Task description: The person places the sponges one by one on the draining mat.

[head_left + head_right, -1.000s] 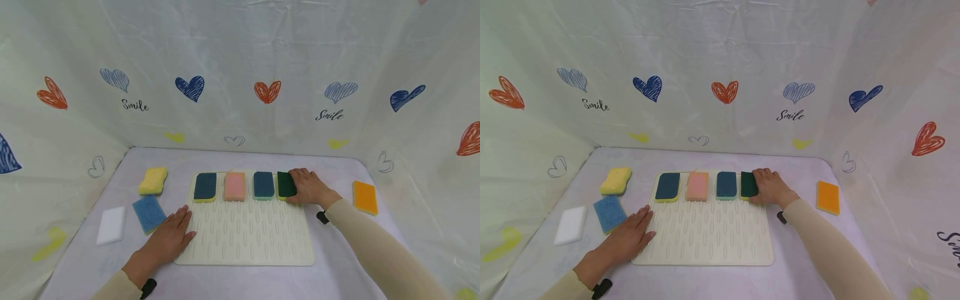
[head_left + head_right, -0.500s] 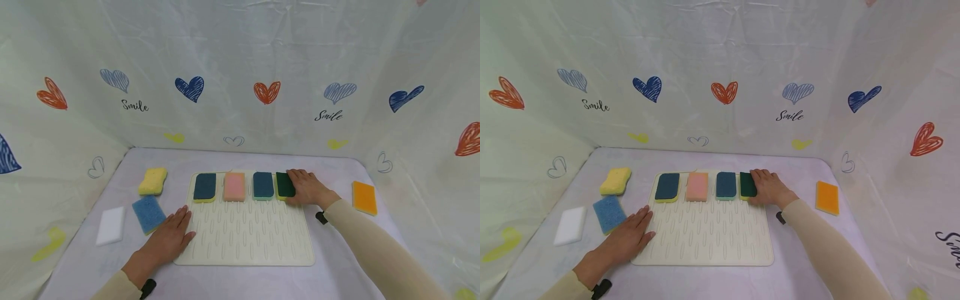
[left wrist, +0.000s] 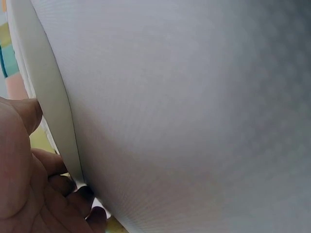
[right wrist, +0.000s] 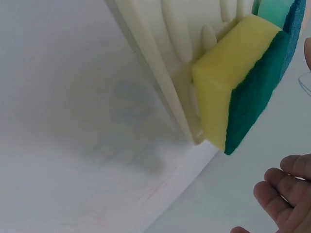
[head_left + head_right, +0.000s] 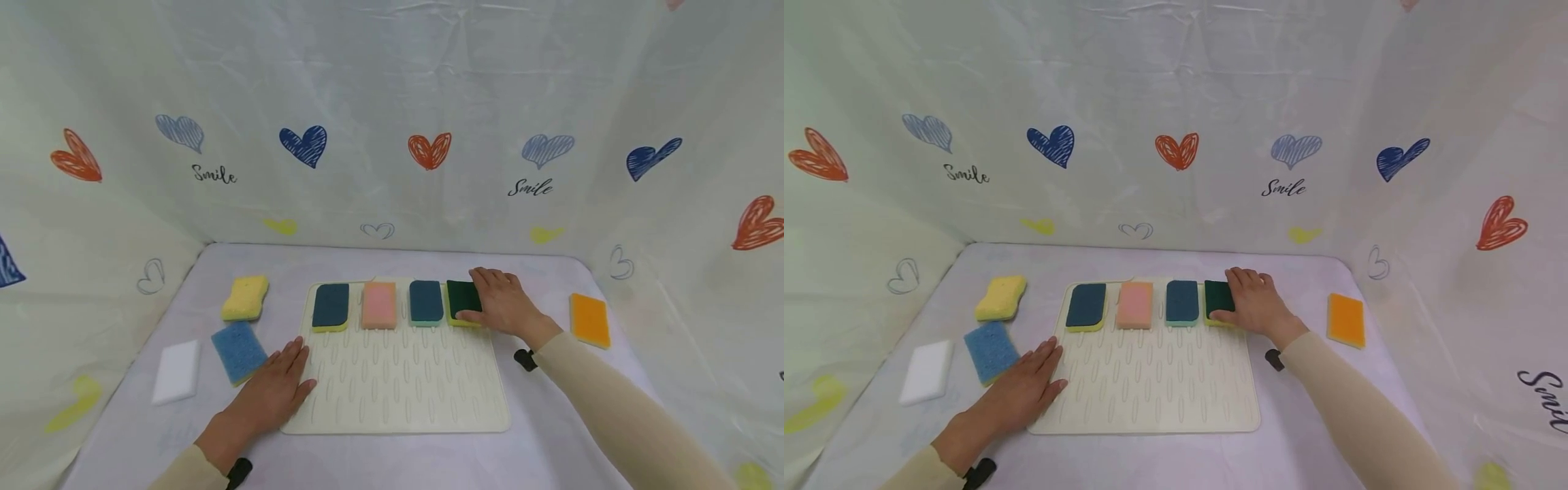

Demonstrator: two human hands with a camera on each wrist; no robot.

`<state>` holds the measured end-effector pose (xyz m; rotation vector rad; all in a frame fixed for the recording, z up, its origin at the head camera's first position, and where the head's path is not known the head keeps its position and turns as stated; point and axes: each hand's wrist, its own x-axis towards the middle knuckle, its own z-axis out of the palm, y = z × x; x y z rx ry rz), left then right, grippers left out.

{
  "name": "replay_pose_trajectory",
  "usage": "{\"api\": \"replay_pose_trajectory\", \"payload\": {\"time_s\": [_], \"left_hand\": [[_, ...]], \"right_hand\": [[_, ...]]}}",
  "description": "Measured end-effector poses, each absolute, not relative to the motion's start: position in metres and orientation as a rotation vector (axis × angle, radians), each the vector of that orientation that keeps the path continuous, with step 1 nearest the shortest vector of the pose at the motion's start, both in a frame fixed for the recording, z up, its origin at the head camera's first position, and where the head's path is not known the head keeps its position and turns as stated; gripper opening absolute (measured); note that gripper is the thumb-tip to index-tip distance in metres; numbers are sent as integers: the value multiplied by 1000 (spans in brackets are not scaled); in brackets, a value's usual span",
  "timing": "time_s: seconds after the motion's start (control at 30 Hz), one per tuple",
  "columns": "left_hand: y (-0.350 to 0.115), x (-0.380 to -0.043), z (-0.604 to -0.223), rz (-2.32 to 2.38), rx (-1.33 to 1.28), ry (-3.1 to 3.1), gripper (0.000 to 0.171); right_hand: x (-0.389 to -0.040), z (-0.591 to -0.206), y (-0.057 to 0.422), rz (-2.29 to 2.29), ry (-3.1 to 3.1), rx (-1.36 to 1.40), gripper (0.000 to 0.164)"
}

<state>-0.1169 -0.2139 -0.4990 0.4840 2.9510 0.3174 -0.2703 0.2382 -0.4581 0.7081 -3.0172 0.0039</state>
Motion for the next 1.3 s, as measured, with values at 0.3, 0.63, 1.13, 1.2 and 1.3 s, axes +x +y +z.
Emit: {"api": "replay_pose_trajectory", "payload": {"time_s": [0.3, 0.63, 1.13, 1.2, 1.3], "left_hand": [[-214, -116, -497, 308, 483, 2946, 70], [-215, -118, -501, 295, 510, 2966, 70], [-216, -118, -500, 313, 507, 2957, 69], [-216, -118, -500, 311, 507, 2956, 69], [-215, -118, -500, 309, 507, 2959, 69]], "right_hand": [[-254, -461, 252, 35, -2947, 646, 89], [-243, -454, 303, -72, -2934, 557, 85], [-243, -421, 409, -384, -3077, 490, 93], [-243, -420, 419, -467, -3088, 503, 93], [-241, -424, 428, -580, -3085, 535, 93]]}}
